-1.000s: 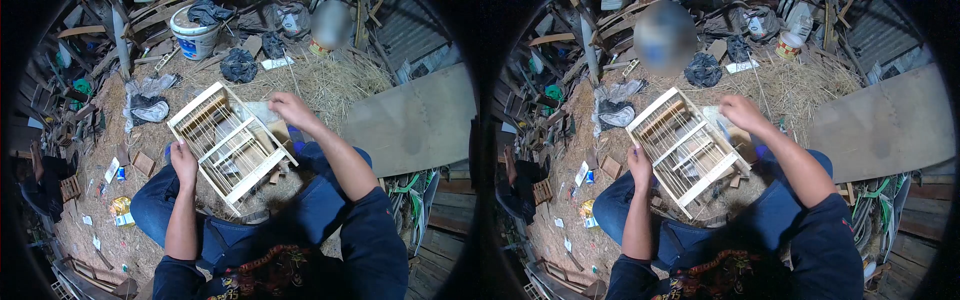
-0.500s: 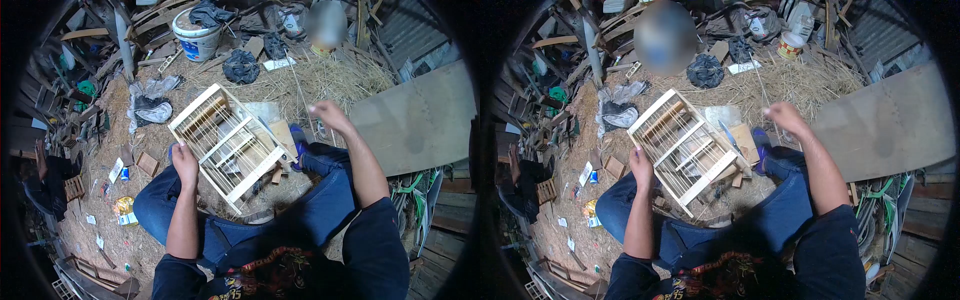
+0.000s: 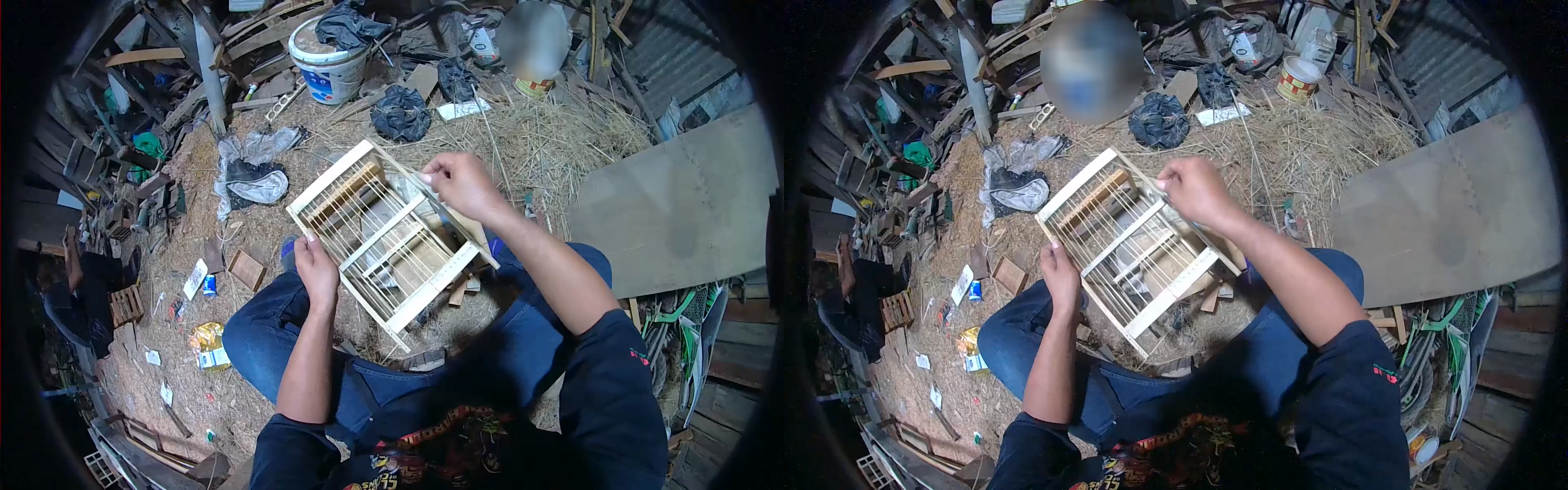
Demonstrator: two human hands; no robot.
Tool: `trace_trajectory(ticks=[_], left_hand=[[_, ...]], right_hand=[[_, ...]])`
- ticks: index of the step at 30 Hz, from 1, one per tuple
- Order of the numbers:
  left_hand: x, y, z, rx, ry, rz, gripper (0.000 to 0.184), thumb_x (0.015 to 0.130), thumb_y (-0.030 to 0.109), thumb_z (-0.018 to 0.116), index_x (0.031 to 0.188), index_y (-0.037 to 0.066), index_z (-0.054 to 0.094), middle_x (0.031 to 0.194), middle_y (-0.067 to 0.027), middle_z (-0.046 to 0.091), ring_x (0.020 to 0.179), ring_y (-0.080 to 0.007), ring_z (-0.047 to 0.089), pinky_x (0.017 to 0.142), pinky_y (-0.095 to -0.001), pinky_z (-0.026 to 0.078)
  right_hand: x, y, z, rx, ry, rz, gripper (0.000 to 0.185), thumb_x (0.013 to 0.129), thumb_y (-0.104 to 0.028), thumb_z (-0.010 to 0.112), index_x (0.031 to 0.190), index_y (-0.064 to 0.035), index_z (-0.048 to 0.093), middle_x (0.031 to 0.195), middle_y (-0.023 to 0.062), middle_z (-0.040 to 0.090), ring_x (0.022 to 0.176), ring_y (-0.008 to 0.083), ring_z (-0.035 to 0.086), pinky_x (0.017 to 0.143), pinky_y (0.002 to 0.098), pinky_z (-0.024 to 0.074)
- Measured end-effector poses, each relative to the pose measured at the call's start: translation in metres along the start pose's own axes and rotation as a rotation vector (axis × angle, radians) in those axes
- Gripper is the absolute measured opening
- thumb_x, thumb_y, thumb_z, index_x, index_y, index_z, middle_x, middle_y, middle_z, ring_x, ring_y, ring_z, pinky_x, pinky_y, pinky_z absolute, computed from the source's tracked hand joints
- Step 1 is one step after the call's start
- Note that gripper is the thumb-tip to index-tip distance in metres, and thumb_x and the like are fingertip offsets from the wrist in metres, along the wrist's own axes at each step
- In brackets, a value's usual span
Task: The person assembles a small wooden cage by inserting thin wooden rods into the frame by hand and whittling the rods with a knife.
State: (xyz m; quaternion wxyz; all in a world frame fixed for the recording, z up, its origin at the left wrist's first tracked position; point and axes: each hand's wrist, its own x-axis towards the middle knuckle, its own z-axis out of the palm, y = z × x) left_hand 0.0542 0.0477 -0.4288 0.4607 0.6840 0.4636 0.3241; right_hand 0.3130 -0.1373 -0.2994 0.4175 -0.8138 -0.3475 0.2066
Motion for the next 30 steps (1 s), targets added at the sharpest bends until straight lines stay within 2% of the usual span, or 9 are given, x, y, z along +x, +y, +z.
trace_trajectory(ticks=[4,6,7,12,20,24,26,27,30], left_hand=[[-0.001,0.009,0.003,0.005,0.015,0.041,0.04,0.115,0.033,0.049,0.106,-0.005,0.06,0.081,-0.0111,0.062,0.077,-0.0172,0.056,0.074,-0.0369,0.049],[-0.004,0.016,0.003,0.02,0.028,0.084,0.04,0.115,0.033,0.049,0.105,-0.004,0.06,0.081,-0.0111,0.063,0.077,-0.0167,0.057,0.074,-0.0366,0.05],[-0.004,0.018,0.003,0.012,0.009,0.052,0.039,0.115,0.033,0.049,0.105,-0.004,0.059,0.081,-0.0101,0.063,0.076,-0.0158,0.057,0.073,-0.036,0.05],[-0.003,0.015,0.004,-0.026,-0.024,-0.008,0.038,0.115,0.032,0.05,0.104,-0.003,0.059,0.079,-0.0063,0.06,0.072,-0.013,0.054,0.069,-0.0338,0.048],[-0.003,0.015,0.005,-0.079,-0.013,0.031,0.04,0.116,0.036,0.049,0.1,0.0,0.057,0.07,-0.0007,0.053,0.059,-0.008,0.047,0.055,-0.03,0.043],[-0.005,0.018,0.004,-0.13,-0.041,-0.047,0.039,0.116,0.035,0.05,0.1,-0.001,0.058,0.071,-0.0004,0.052,0.061,-0.0086,0.047,0.057,-0.0303,0.042],[-0.004,0.017,0.005,-0.012,0.019,0.108,0.039,0.115,0.034,0.05,0.101,-0.001,0.058,0.071,-0.0003,0.052,0.063,-0.0087,0.047,0.059,-0.0305,0.042],[-0.004,0.017,0.004,-0.01,0.018,0.106,0.039,0.115,0.034,0.05,0.101,-0.001,0.058,0.071,-0.0003,0.052,0.063,-0.0087,0.047,0.059,-0.0305,0.042],[-0.003,0.016,0.002,-0.036,-0.032,0.008,0.038,0.115,0.033,0.05,0.101,-0.001,0.059,0.073,-0.0009,0.053,0.067,-0.0093,0.047,0.062,-0.0311,0.043]], right_hand=[[0.007,-0.007,0.027,-0.135,-0.023,0.076,0.015,0.097,-0.016,0.072,0.097,-0.0016,0.076,0.095,0.0198,0.077,0.088,0.0347,0.076,0.084,0.0462,0.0583],[0.009,0.001,0.041,-0.286,0.079,-0.128,0.016,0.097,-0.015,0.07,0.092,-0.0008,0.074,0.092,0.0208,0.076,0.09,0.0371,0.075,0.083,0.0494,0.0577],[0.01,-0.004,0.042,-0.28,0.054,-0.05,0.016,0.097,-0.014,0.069,0.09,-0.0001,0.073,0.092,0.0215,0.076,0.091,0.0396,0.074,0.084,0.0523,0.0572],[0.016,0.0,0.056,-0.252,0.06,-0.029,0.016,0.096,-0.014,0.069,0.09,-0.0001,0.073,0.09,0.023,0.076,0.089,0.0421,0.074,0.083,0.053,0.0581],[0.022,0.005,0.06,-0.342,-0.001,-0.025,0.019,0.096,-0.019,0.069,0.091,-0.0029,0.076,0.087,0.0234,0.076,0.086,0.0429,0.076,0.08,0.0538,0.0594],[0.024,0.005,0.061,-0.371,-0.02,-0.016,0.019,0.095,-0.021,0.07,0.092,-0.0035,0.077,0.088,0.023,0.076,0.086,0.0424,0.076,0.081,0.0535,0.0597],[0.026,0.006,0.062,-0.373,-0.032,-0.007,0.019,0.095,-0.021,0.07,0.092,-0.0036,0.078,0.088,0.0228,0.076,0.086,0.0421,0.076,0.081,0.053,0.0599],[0.027,0.006,0.063,-0.379,-0.031,0.005,0.021,0.095,-0.024,0.072,0.093,-0.0048,0.078,0.087,0.0213,0.076,0.086,0.0404,0.076,0.081,0.0525,0.0591],[0.028,0.005,0.063,-0.382,-0.031,0.027,0.023,0.095,-0.029,0.075,0.094,-0.0061,0.079,0.085,0.0198,0.076,0.085,0.0387,0.076,0.081,0.052,0.0582]])
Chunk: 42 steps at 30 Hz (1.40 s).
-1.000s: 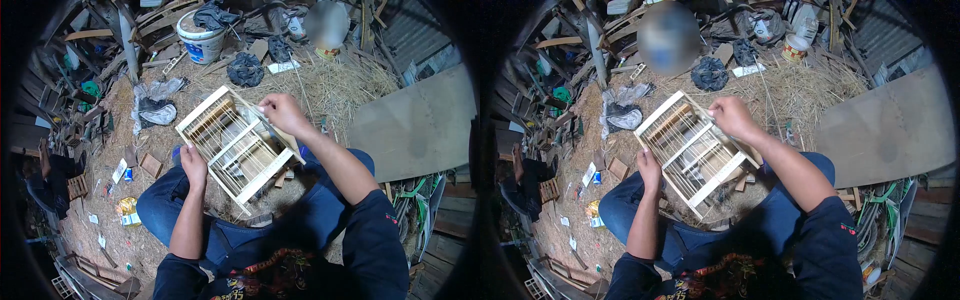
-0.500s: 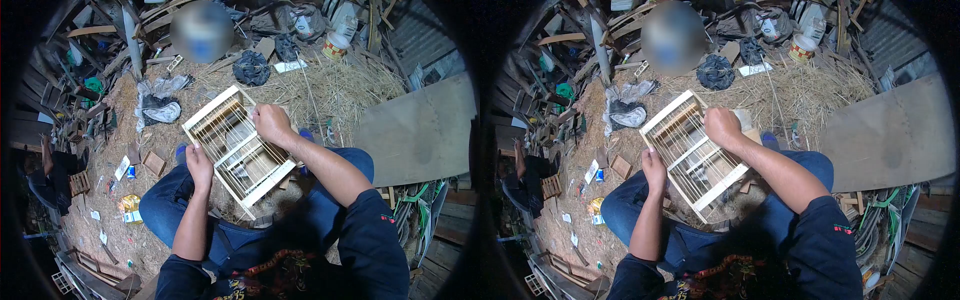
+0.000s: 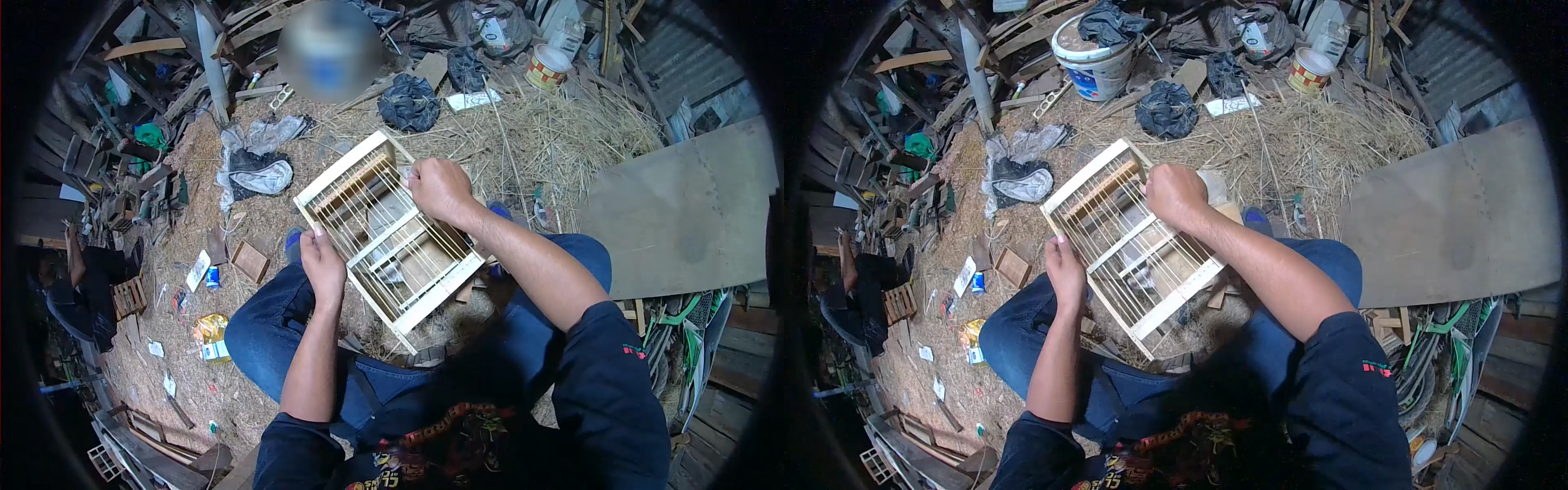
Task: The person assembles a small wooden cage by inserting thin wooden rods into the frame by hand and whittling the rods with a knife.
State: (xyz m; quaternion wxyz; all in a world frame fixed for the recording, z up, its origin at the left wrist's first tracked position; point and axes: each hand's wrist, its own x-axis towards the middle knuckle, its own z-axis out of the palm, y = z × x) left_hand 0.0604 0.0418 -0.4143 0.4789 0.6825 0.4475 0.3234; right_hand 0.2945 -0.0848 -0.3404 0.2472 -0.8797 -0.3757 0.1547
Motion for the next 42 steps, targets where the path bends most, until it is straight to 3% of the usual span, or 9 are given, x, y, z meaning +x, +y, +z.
trace_trajectory(ticks=[8,10,23,42], left_hand=[[0.004,-0.016,0.0,-0.026,-0.002,-0.02,0.04,0.115,0.035,0.05,0.1,-0.001,0.058,0.075,-0.0023,0.052,0.071,-0.0101,0.046,0.066,-0.0322,0.044],[0.002,-0.011,0.0,-0.027,-0.006,-0.037,0.04,0.115,0.035,0.05,0.1,-0.001,0.058,0.076,-0.0026,0.053,0.072,-0.0109,0.047,0.067,-0.033,0.045],[-0.004,0.021,-0.002,0.028,-0.018,-0.035,0.043,0.114,0.037,0.052,0.102,-0.003,0.061,0.079,-0.0041,0.059,0.076,-0.0108,0.052,0.071,-0.0318,0.046],[0.002,-0.001,-0.002,0.027,-0.03,0.015,0.045,0.115,0.036,0.051,0.097,-0.003,0.064,0.08,-0.0046,0.06,0.078,-0.0117,0.051,0.072,-0.0326,0.046]], right_hand=[[0.0,0.003,0.0,0.043,0.012,0.016,0.025,0.095,-0.031,0.075,0.092,-0.0059,0.078,0.084,0.02,0.076,0.085,0.0395,0.076,0.081,0.0522,0.0577],[-0.001,0.0,-0.006,0.064,-0.018,0.017,0.02,0.096,-0.023,0.07,0.094,-0.0055,0.079,0.09,0.0225,0.076,0.09,0.0408,0.076,0.083,0.0528,0.0591],[0.0,0.002,-0.003,0.049,-0.003,0.025,0.02,0.095,-0.023,0.069,0.095,-0.005,0.079,0.091,0.0225,0.077,0.091,0.0413,0.076,0.084,0.0535,0.0593],[0.004,0.001,-0.003,0.038,-0.019,0.04,0.021,0.096,-0.025,0.07,0.097,-0.0073,0.081,0.091,0.0201,0.078,0.091,0.039,0.077,0.084,0.0526,0.0596]])
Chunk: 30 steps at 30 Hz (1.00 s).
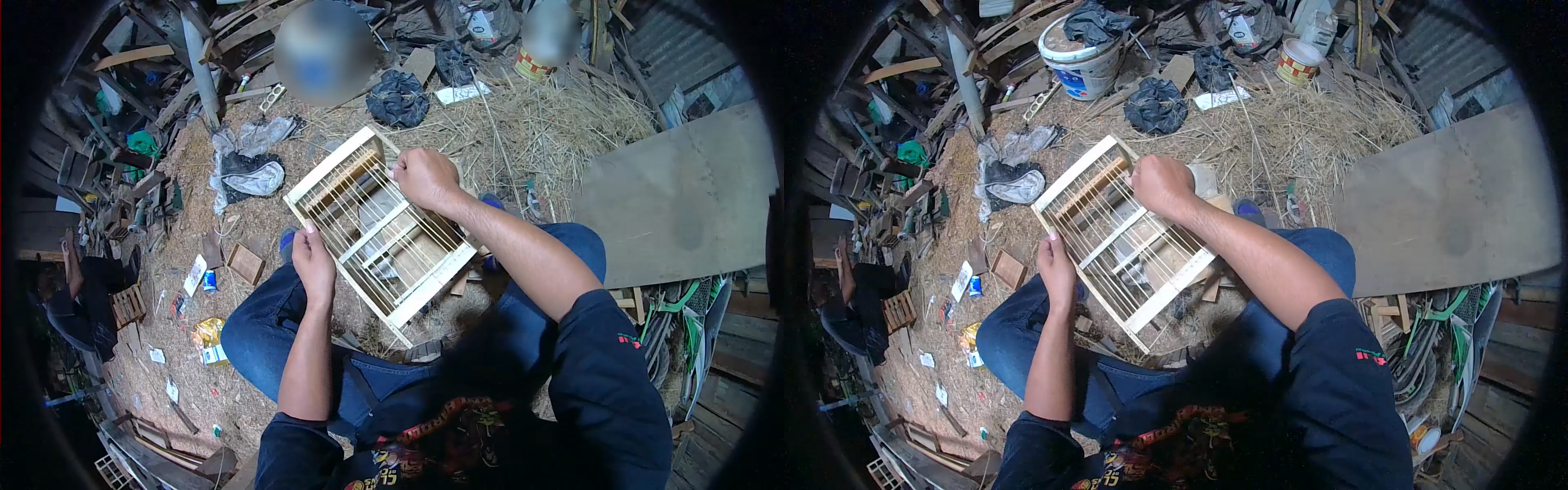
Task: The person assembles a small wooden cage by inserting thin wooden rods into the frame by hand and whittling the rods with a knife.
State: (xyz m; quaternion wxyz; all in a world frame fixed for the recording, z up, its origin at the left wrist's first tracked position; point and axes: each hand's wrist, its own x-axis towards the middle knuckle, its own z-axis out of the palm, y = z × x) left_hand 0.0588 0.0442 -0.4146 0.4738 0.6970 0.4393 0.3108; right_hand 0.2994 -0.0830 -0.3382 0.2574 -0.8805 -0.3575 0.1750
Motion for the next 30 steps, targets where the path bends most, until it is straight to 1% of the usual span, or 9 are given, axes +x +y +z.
trace_trajectory(ticks=[10,16,19,20,21,22,25,28,30], left_hand=[[-0.002,0.007,-0.001,0.025,-0.004,0.006,0.043,0.114,0.035,0.054,0.096,-0.003,0.064,0.079,-0.0031,0.058,0.076,-0.0112,0.05,0.07,-0.0326,0.045],[0.001,0.009,-0.001,-0.022,0.1,0.0,0.039,0.109,0.034,0.065,0.111,-0.004,0.061,0.076,-0.0011,0.057,0.072,-0.0089,0.052,0.067,-0.0299,0.045],[0.005,0.017,-0.007,-0.108,0.042,-0.105,0.044,0.102,0.025,0.076,0.126,-0.004,0.053,0.071,0.0044,0.053,0.066,-0.0042,0.047,0.062,-0.0229,0.04],[0.006,0.015,-0.008,-0.107,0.057,-0.101,0.044,0.102,0.025,0.076,0.126,-0.004,0.053,0.071,0.0044,0.053,0.066,-0.0042,0.047,0.062,-0.0229,0.04],[0.005,0.019,-0.007,-0.145,0.053,-0.118,0.044,0.102,0.025,0.076,0.126,-0.004,0.054,0.072,0.0042,0.053,0.067,-0.0046,0.048,0.062,-0.0228,0.04],[0.006,0.021,-0.009,-0.183,0.046,-0.136,0.043,0.102,0.026,0.076,0.126,-0.003,0.054,0.073,0.0041,0.054,0.068,-0.0049,0.049,0.062,-0.0228,0.04],[0.009,0.023,-0.012,-0.146,0.11,-0.012,0.039,0.104,0.022,0.074,0.128,-0.003,0.057,0.082,0.0007,0.059,0.074,-0.0062,0.054,0.068,-0.0237,0.046],[-0.006,0.082,-0.017,-0.099,0.096,0.119,0.032,0.106,0.017,0.068,0.13,-0.004,0.063,0.095,-0.0039,0.068,0.086,-0.0087,0.063,0.079,-0.026,0.052],[-0.012,0.101,-0.009,-0.438,-0.084,0.08,0.032,0.108,0.015,0.066,0.134,-0.005,0.065,0.107,-0.0081,0.075,0.096,-0.0111,0.068,0.085,-0.0269,0.055]], right_hand=[[0.0,0.001,0.002,0.007,0.026,0.006,0.021,0.096,-0.025,0.069,0.095,-0.0088,0.081,0.091,0.0189,0.078,0.089,0.0391,0.076,0.082,0.052,0.0594],[-0.008,0.0,-0.008,0.173,0.021,-0.064,0.02,0.096,-0.026,0.071,0.094,-0.0084,0.08,0.09,0.0173,0.078,0.087,0.0374,0.076,0.079,0.0508,0.0576],[-0.022,-0.005,-0.016,0.28,0.055,-0.187,0.021,0.094,-0.026,0.076,0.093,-0.0056,0.079,0.085,0.0168,0.077,0.081,0.0332,0.075,0.075,0.0455,0.0568],[-0.027,-0.007,-0.018,0.34,0.067,-0.252,0.022,0.094,-0.026,0.077,0.092,-0.0045,0.079,0.084,0.0162,0.076,0.078,0.0316,0.074,0.074,0.0434,0.0565],[-0.034,-0.012,-0.022,0.388,0.007,-0.222,0.021,0.095,-0.024,0.077,0.093,-0.0027,0.078,0.082,0.013,0.077,0.075,0.0245,0.074,0.072,0.0388,0.056],[-0.039,-0.015,-0.025,0.392,0.003,-0.234,0.021,0.095,-0.024,0.077,0.093,-0.0027,0.078,0.082,0.013,0.077,0.075,0.0245,0.074,0.072,0.0388,0.056],[-0.05,-0.018,-0.027,0.491,-0.039,-0.257,0.024,0.098,-0.023,0.077,0.097,0.0016,0.076,0.079,0.0036,0.073,0.07,0.008,0.063,0.066,0.0289,0.0502],[-0.063,-0.025,-0.031,0.564,-0.1,-0.224,0.02,0.098,-0.018,0.076,0.099,0.0015,0.076,0.078,0.0006,0.071,0.071,0.0048,0.059,0.065,0.0264,0.048],[-0.069,-0.02,-0.024,0.593,-0.087,-0.268,0.016,0.099,-0.014,0.076,0.101,0.0011,0.075,0.079,-0.0006,0.07,0.071,0.0037,0.058,0.063,0.0255,0.0466]])
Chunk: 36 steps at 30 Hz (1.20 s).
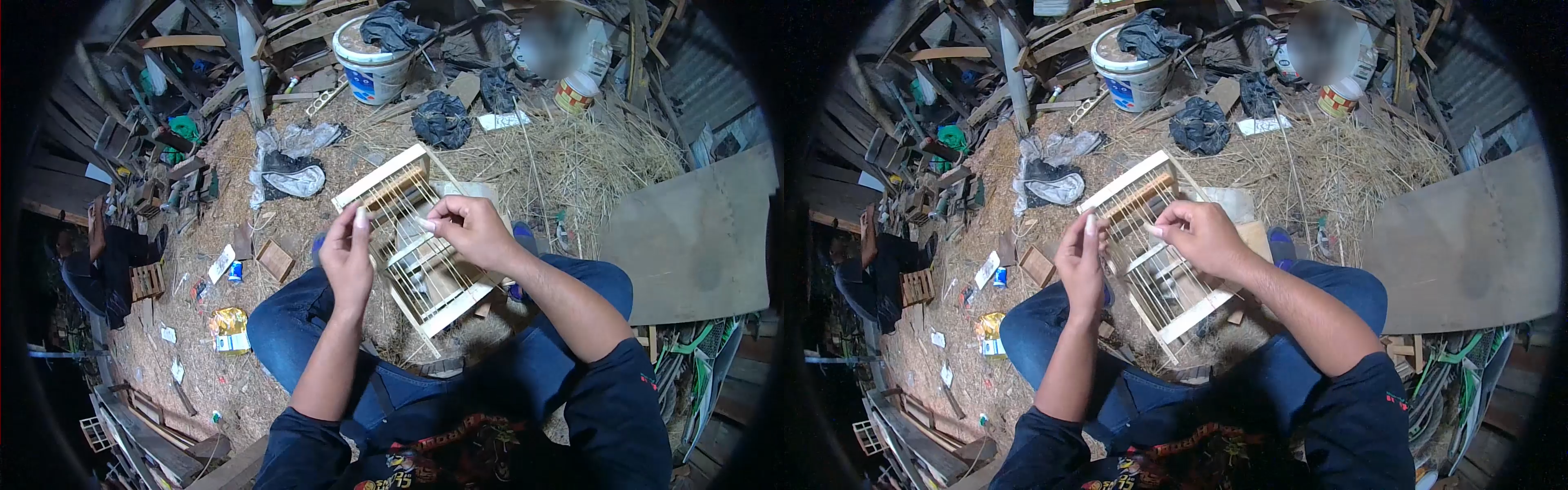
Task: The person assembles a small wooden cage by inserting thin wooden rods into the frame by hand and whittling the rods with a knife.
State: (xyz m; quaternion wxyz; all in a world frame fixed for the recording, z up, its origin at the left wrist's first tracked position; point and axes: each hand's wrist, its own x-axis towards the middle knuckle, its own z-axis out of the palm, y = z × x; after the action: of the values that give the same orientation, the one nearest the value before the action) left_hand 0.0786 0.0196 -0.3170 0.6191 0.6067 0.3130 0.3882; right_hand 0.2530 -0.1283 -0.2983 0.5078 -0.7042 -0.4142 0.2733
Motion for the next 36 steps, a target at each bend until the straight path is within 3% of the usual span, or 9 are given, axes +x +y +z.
trace_trajectory(ticks=[6,9,13,16,18,20,26,30,36], left_hand=[[-0.01,0.007,0.042,-0.178,-0.07,-0.118,0.024,0.106,0.021,0.07,0.116,-0.001,0.075,0.094,-0.0078,0.078,0.083,-0.0108,0.07,0.08,-0.0269,0.056],[-0.011,0.005,0.041,-0.216,-0.052,-0.176,0.023,0.105,0.023,0.072,0.111,0.001,0.075,0.087,-0.0056,0.076,0.075,-0.0121,0.071,0.072,-0.0267,0.056],[-0.022,-0.017,0.029,-0.265,-0.103,-0.293,0.025,0.106,0.024,0.07,0.115,0.001,0.073,0.087,-0.0037,0.072,0.075,-0.0116,0.069,0.071,-0.03,0.062],[-0.033,-0.023,0.026,-0.235,-0.124,-0.337,0.025,0.106,0.023,0.07,0.116,0.0,0.072,0.086,-0.005,0.071,0.073,-0.0129,0.069,0.069,-0.0306,0.061],[-0.038,-0.021,0.021,-0.234,-0.12,-0.382,0.025,0.106,0.02,0.069,0.118,-0.002,0.071,0.085,-0.0071,0.07,0.069,-0.0162,0.068,0.066,-0.0301,0.059],[-0.042,-0.014,0.018,-0.204,-0.11,-0.341,0.026,0.107,0.017,0.067,0.123,-0.003,0.07,0.085,-0.0081,0.071,0.068,-0.0176,0.068,0.065,-0.0298,0.058],[-0.05,0.009,-0.006,-0.25,-0.138,-0.327,0.038,0.107,0.013,0.065,0.139,-0.006,0.062,0.087,-0.0076,0.072,0.071,-0.0191,0.068,0.069,-0.0323,0.058],[-0.057,0.015,-0.019,-0.267,-0.129,-0.276,0.038,0.107,0.013,0.065,0.14,-0.006,0.062,0.087,-0.0083,0.072,0.071,-0.0186,0.069,0.069,-0.032,0.059],[-0.064,0.024,-0.034,-0.31,-0.139,-0.231,0.036,0.106,0.011,0.066,0.139,-0.003,0.065,0.088,-0.0089,0.073,0.071,-0.0187,0.068,0.068,-0.0313,0.058]], right_hand=[[-0.015,-0.007,-0.019,0.01,-0.14,-0.05,0.014,0.098,-0.013,0.077,0.1,0.0013,0.076,0.085,0.0016,0.073,0.081,0.006,0.064,0.073,0.0256,0.0523],[0.0,0.019,-0.064,0.084,0.126,-0.021,0.028,0.099,-0.029,0.077,0.099,-0.0017,0.079,0.09,0.0049,0.078,0.083,0.0116,0.069,0.076,0.0315,0.0551],[0.023,0.166,-0.124,-0.272,0.303,0.202,0.026,0.088,-0.027,0.076,0.1,-0.0038,0.079,0.085,0.0102,0.078,0.076,0.023,0.074,0.072,0.0383,0.0574],[-0.011,0.242,-0.105,-0.418,-0.012,0.559,0.029,0.08,-0.032,0.073,0.089,-0.0059,0.081,0.086,0.0162,0.079,0.081,0.0304,0.077,0.077,0.0435,0.0587],[-0.027,0.278,-0.084,-0.516,-0.313,0.544,0.045,0.075,-0.039,0.073,0.09,0.0025,0.08,0.091,0.026,0.077,0.087,0.0382,0.077,0.082,0.046,0.0592],[-0.043,0.28,-0.057,-0.516,-0.256,0.562,0.049,0.076,-0.039,0.072,0.092,0.0077,0.076,0.1,0.0332,0.073,0.097,0.0464,0.075,0.087,0.0503,0.0582],[-0.053,0.281,-0.029,-0.572,-0.199,0.553,0.03,0.097,-0.023,0.053,0.105,0.0014,0.069,0.11,0.0321,0.073,0.11,0.0485,0.07,0.095,0.0544,0.0537],[-0.053,0.28,-0.024,-0.627,-0.147,0.542,0.039,0.075,-0.025,0.079,0.105,0.0,0.072,0.105,0.0286,0.075,0.102,0.0472,0.073,0.088,0.0513,0.0588],[-0.054,0.294,-0.015,-0.664,-0.051,0.517,0.036,0.078,-0.027,0.075,0.105,-0.0027,0.076,0.101,0.0277,0.075,0.099,0.0475,0.073,0.086,0.052,0.0588]])
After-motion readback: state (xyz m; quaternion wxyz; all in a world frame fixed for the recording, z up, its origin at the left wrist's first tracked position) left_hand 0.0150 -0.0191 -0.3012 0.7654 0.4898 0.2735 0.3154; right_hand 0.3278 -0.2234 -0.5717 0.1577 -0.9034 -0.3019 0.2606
